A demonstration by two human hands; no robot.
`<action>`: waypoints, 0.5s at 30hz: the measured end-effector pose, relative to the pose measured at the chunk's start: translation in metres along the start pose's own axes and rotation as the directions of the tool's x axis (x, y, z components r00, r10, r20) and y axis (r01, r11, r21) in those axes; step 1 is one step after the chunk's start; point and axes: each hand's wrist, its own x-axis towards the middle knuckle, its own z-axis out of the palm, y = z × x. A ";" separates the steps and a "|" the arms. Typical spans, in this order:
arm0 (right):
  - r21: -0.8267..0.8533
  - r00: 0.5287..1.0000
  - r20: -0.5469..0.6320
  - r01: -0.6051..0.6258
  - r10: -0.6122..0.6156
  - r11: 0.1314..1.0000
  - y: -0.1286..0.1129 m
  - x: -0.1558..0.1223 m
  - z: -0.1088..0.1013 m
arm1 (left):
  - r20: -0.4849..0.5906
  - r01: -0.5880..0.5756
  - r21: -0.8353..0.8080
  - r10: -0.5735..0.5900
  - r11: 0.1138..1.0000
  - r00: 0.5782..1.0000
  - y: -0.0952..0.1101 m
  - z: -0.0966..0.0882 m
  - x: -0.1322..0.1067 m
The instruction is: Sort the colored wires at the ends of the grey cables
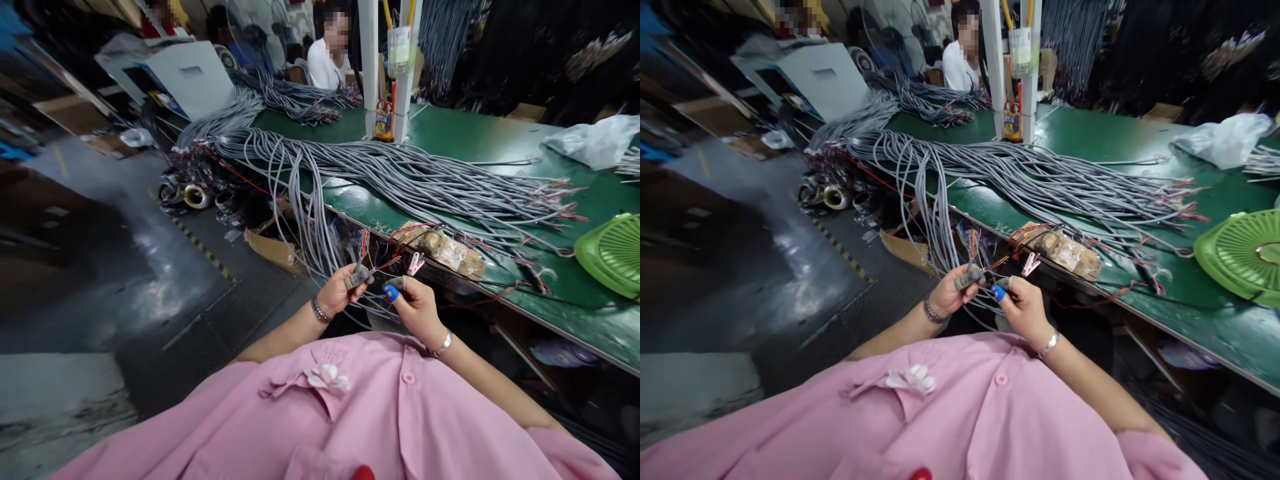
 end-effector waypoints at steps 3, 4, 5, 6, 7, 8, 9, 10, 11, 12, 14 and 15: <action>-0.086 0.998 -0.060 0.025 -0.030 0.996 0.000 0.001 -0.005 | 0.000 0.004 -0.004 -0.004 1.000 1.000 -0.001 0.000 0.000; -0.096 0.996 -0.079 0.023 -0.030 0.995 0.002 0.002 -0.006 | 0.007 0.002 -0.017 -0.002 1.000 1.000 -0.001 0.000 0.000; -0.096 0.996 -0.089 0.019 -0.028 0.995 0.003 0.002 -0.007 | 0.017 0.000 -0.036 0.001 0.999 1.000 0.000 0.000 0.000; -0.089 0.996 -0.085 0.015 -0.023 0.996 0.005 0.003 -0.006 | 0.033 -0.001 -0.060 0.003 0.998 0.999 0.001 0.000 -0.001; -0.073 0.998 -0.067 0.010 -0.014 0.997 0.007 0.003 -0.006 | 0.054 0.001 -0.087 0.004 0.996 0.999 0.002 0.000 -0.001; -0.044 0.999 -0.044 0.000 -0.002 0.999 0.010 0.004 -0.004 | 0.082 0.009 -0.118 0.001 0.993 0.997 0.004 -0.001 -0.001; -0.001 1.000 -0.025 -0.017 0.017 1.000 0.012 0.004 -0.003 | 0.115 0.022 -0.149 -0.004 0.989 0.993 0.005 -0.001 -0.001; 0.057 0.999 -0.010 -0.044 0.044 0.997 0.014 0.005 -0.001 | 0.149 0.039 -0.176 -0.012 0.984 0.989 0.007 -0.002 -0.002; 0.122 0.997 -0.004 -0.078 0.079 0.989 0.016 0.006 0.000 | 0.182 0.059 -0.193 -0.023 0.979 0.983 0.008 -0.003 -0.002; 0.190 0.993 -0.004 -0.115 0.118 0.975 0.019 0.008 0.001 | 0.210 0.078 -0.203 -0.035 0.976 0.977 0.009 -0.004 -0.003; 0.312 0.980 -0.005 -0.189 0.201 0.931 0.022 0.012 0.002 | 0.251 0.109 -0.200 -0.057 0.974 0.966 0.010 -0.007 -0.003; 0.364 0.971 -0.003 -0.221 0.238 0.905 0.023 0.014 0.002 | 0.265 0.121 -0.192 -0.068 0.974 0.962 0.010 -0.009 -0.003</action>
